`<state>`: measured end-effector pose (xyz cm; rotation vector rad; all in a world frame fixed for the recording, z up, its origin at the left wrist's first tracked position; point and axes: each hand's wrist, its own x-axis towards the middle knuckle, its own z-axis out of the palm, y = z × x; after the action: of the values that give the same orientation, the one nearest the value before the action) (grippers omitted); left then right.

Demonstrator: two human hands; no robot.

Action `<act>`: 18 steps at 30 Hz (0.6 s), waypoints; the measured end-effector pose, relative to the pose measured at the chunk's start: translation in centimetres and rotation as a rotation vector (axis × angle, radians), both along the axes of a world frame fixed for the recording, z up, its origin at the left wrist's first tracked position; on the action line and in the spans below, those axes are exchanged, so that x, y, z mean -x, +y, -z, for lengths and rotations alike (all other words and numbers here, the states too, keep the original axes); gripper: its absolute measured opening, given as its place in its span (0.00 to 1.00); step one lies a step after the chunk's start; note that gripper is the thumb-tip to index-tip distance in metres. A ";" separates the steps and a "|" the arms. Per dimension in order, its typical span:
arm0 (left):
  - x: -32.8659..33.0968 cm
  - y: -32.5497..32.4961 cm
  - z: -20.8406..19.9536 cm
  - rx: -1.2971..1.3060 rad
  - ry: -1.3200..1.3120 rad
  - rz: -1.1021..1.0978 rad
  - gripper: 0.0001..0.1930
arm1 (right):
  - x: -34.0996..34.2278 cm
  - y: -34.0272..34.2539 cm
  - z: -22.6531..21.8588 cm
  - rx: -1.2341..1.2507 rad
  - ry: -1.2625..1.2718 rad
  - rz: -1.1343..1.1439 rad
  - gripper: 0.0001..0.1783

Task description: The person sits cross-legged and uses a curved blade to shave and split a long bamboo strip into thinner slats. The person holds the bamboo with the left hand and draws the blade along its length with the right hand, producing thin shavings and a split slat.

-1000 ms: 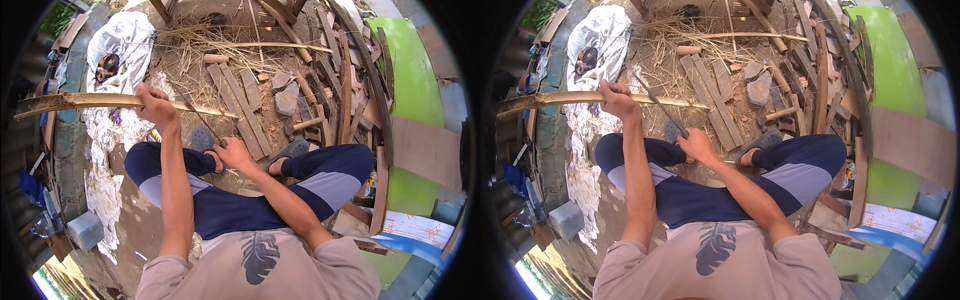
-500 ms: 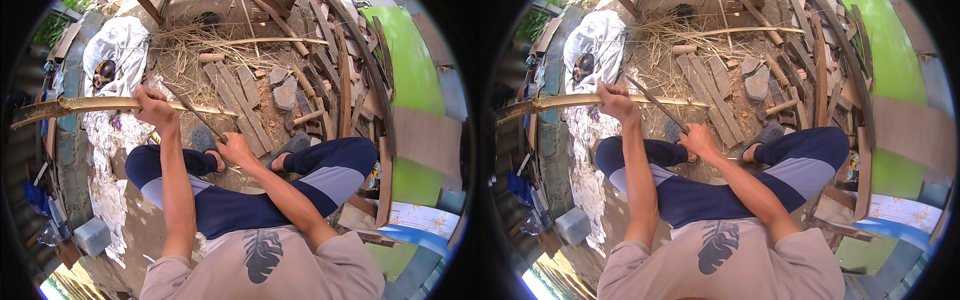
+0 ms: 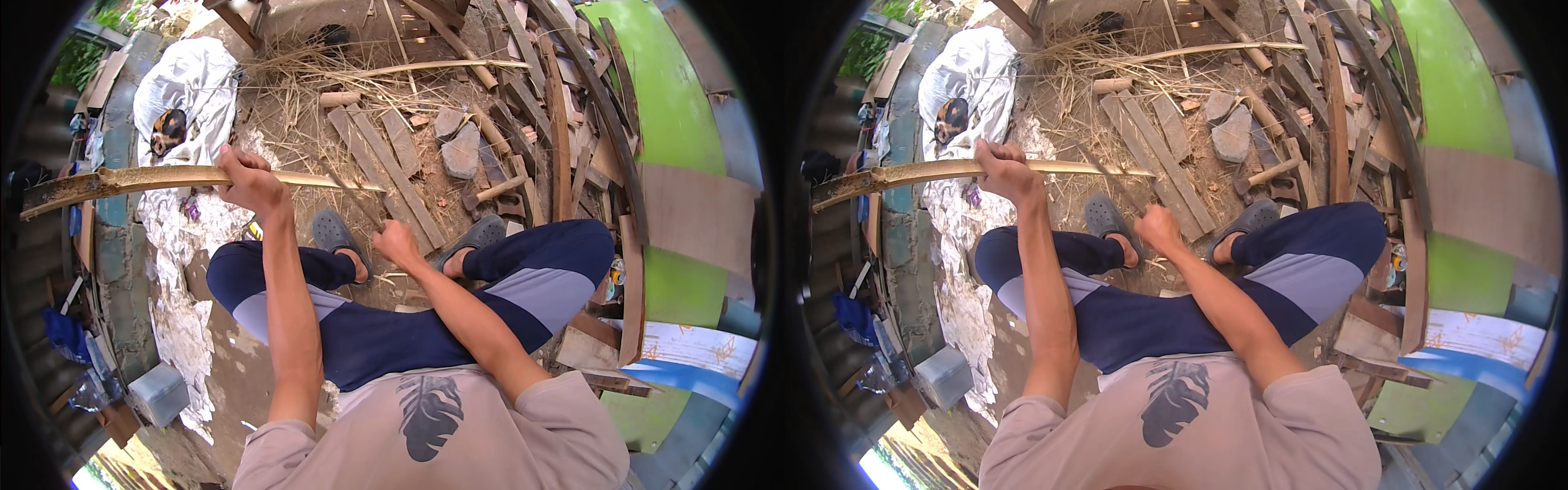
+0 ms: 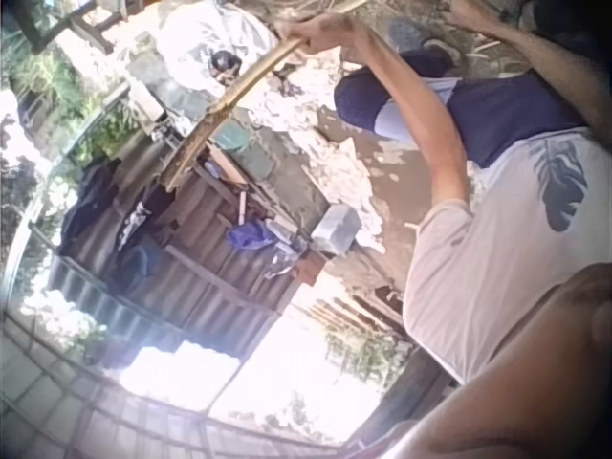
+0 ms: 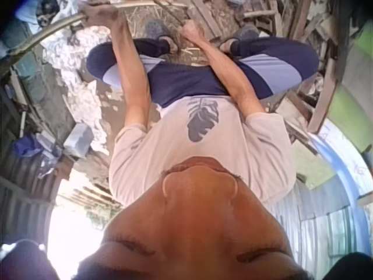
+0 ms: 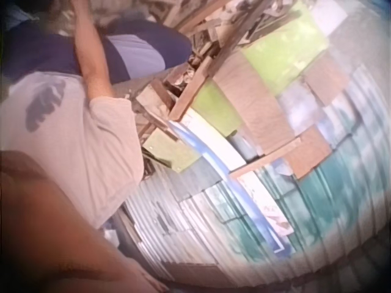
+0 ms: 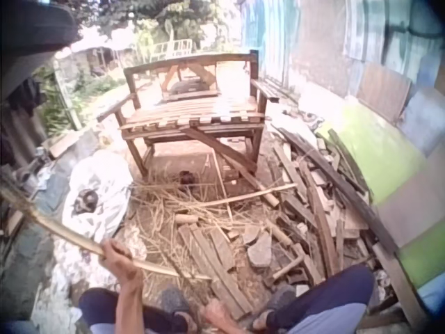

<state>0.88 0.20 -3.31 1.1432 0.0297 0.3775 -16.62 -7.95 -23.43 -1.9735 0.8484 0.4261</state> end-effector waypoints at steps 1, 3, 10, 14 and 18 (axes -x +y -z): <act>0.4 -0.1 -0.1 0.005 0.003 0.014 0.20 | 0.9 -0.8 2.8 -0.002 0.114 0.048 0.16; -0.2 0.4 0.2 0.039 0.022 -0.043 0.20 | 0.4 -1.5 2.5 0.035 0.049 0.016 0.19; -0.1 -0.4 0.7 -0.038 -0.044 -0.005 0.19 | -0.4 0.4 0.0 -0.109 0.039 0.111 0.22; 0.6 -1.2 0.5 -0.100 -0.043 0.009 0.19 | -0.3 -0.2 -1.2 -0.228 0.063 0.125 0.18; 1.0 -3.1 0.1 -0.102 -0.027 0.055 0.19 | -0.5 -0.7 -1.5 -1.019 0.177 0.594 0.13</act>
<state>-0.08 -2.91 -3.42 1.2368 -0.0451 0.3492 -16.12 -8.60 -21.97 -0.7174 1.0019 0.5338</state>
